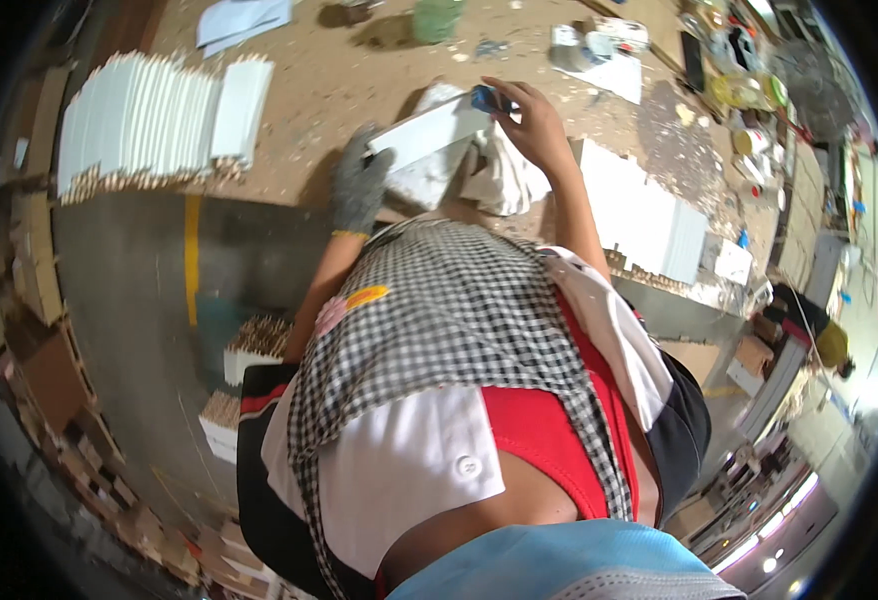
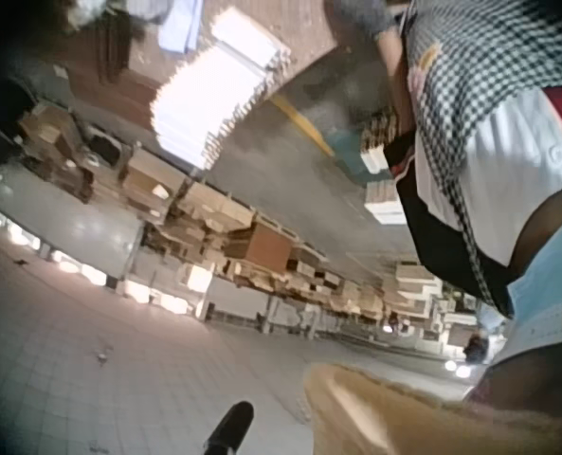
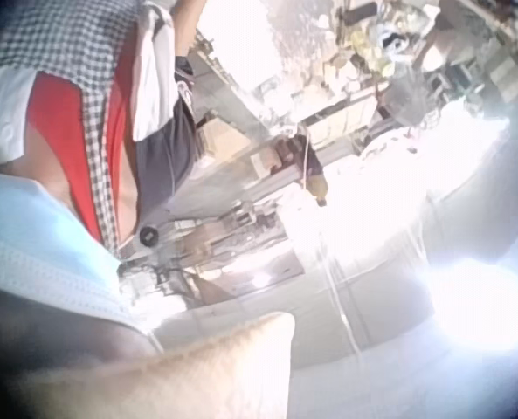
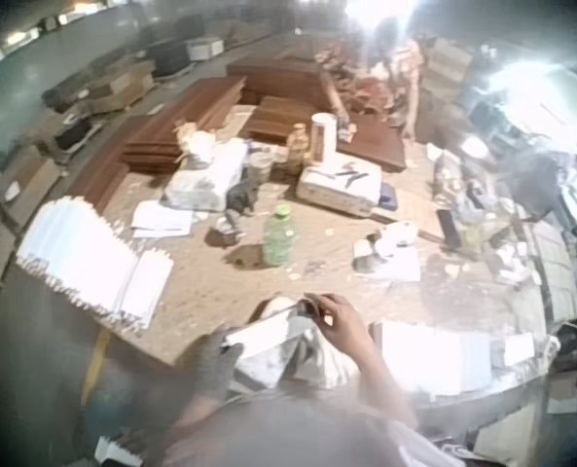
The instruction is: The person wipes white rectangular panels with a cloth and applies blue stickers to their surfaces.
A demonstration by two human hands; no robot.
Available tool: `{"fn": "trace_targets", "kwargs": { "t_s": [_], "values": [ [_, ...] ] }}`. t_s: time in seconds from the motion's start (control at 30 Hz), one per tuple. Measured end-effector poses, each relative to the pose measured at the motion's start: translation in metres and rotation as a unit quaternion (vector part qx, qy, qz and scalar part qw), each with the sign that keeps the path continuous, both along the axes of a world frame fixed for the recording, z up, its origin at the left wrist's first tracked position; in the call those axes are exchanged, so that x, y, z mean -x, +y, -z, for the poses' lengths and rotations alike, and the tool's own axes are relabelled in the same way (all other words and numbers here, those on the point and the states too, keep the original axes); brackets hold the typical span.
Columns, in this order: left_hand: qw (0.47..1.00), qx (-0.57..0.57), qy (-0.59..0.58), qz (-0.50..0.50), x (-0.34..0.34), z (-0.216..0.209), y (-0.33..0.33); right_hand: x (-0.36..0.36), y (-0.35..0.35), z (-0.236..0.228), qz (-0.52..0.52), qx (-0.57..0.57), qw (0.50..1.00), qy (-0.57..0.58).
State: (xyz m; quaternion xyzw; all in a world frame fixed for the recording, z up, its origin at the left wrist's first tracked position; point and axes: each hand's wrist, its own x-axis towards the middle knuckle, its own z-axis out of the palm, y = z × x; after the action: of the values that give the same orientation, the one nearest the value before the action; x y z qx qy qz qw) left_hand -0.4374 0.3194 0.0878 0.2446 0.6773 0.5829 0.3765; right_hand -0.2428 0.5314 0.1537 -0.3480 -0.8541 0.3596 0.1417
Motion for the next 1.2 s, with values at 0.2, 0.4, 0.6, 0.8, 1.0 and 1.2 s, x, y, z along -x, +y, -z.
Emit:
{"fn": "trace_targets", "kwargs": {
  "t_s": [0.2, 0.4, 0.6, 0.8, 1.0, 1.2],
  "values": [
    [0.981, 0.165, 0.095, 0.032, 0.001, 0.0, -0.017, -0.129, 0.135, 0.08, 0.345, -0.041, 0.9, -0.262],
    [0.967, 0.177, 0.157, 0.096, 0.001, -0.016, -0.021, -0.183, 0.219, 0.128, 0.349, -0.028, 0.887, -0.301],
    [0.992, 0.112, 0.031, 0.054, -0.01, -0.026, -0.027, -0.065, 0.04, 0.04, 0.197, 0.106, 0.956, -0.191],
    [0.988, 0.049, 0.079, 0.125, -0.021, 0.021, 0.0, -0.068, -0.082, 0.12, 0.097, -0.241, 0.933, -0.25],
    [0.979, 0.025, 0.132, 0.152, -0.023, 0.036, 0.002, -0.025, -0.05, 0.034, 0.17, 0.018, 0.985, 0.018],
    [0.974, 0.052, 0.09, 0.202, -0.03, -0.011, 0.013, 0.045, -0.061, 0.1, -0.092, -0.326, 0.931, -0.138]
  ]
}}
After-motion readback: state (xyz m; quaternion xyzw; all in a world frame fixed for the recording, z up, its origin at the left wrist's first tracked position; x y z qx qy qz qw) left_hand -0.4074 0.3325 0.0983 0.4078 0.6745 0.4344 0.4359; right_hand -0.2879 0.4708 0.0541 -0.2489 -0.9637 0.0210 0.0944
